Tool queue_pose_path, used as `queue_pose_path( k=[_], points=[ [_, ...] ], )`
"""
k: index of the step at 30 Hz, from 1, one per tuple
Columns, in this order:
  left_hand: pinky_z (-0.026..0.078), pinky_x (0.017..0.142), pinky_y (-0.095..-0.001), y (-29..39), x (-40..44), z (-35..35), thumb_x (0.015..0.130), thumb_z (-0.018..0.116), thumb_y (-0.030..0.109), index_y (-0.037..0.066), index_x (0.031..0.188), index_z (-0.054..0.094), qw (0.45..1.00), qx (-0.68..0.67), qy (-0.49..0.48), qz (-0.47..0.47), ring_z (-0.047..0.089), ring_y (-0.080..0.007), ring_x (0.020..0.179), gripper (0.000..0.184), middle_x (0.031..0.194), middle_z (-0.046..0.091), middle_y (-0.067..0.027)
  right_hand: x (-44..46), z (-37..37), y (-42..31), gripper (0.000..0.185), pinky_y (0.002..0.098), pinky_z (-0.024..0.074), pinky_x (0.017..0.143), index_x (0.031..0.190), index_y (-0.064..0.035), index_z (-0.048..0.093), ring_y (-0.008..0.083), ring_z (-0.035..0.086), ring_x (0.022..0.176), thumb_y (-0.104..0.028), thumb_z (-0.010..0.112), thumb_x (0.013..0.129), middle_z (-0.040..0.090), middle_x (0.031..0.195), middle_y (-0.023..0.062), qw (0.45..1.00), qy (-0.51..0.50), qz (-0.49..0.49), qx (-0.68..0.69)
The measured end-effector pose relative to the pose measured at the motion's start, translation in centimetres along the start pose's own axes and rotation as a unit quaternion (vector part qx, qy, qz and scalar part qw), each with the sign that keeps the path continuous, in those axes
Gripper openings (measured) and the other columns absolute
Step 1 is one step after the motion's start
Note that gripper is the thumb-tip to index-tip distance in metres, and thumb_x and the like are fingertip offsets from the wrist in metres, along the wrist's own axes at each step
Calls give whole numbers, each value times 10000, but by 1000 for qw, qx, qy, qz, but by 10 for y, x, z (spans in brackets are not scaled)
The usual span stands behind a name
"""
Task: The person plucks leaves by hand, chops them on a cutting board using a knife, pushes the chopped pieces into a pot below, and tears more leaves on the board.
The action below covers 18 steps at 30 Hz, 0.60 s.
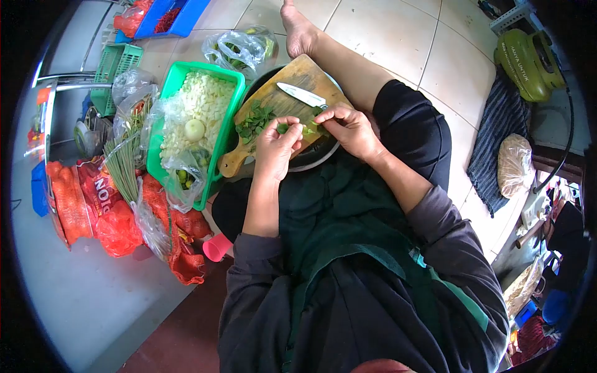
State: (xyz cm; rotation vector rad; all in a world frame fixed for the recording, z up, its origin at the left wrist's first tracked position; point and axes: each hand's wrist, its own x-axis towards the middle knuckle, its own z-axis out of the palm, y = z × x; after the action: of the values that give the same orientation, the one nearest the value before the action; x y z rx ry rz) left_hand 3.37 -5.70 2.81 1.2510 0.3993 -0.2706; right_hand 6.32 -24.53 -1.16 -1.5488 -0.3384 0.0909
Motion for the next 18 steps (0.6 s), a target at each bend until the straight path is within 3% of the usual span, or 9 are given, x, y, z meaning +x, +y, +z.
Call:
queue_pose_path(
  k=[5, 11, 18],
  points=[
    [492, 646, -233, -2, -1, 5, 891, 665, 65, 95, 1028, 600, 994, -104, 40, -7, 595, -93, 775, 154, 925, 646, -29, 0, 1, -6, 144, 289, 488, 805, 984, -35, 706, 183, 635, 869, -19, 613, 874, 648, 916, 97, 997, 25, 21, -74],
    [506, 668, -236, -15, -4, 25, 890, 666, 70, 111, 1018, 583, 980, -190, 55, -36, 612, -101, 793, 157, 878, 630, -7, -3, 5, -6, 175, 274, 511, 747, 1039, -17, 674, 118, 626, 793, -74, 628, 880, 669, 911, 87, 993, 38, 111, -22],
    [493, 671, -229, -26, 2, 36, 892, 668, 84, 114, 983, 548, 966, -234, 105, -39, 585, -86, 769, 153, 859, 591, 4, -3, 7, 1, 220, 255, 515, 724, 1054, -15, 617, 95, 614, 762, -85, 668, 852, 664, 866, 53, 994, 47, 100, 18]
  ],
)
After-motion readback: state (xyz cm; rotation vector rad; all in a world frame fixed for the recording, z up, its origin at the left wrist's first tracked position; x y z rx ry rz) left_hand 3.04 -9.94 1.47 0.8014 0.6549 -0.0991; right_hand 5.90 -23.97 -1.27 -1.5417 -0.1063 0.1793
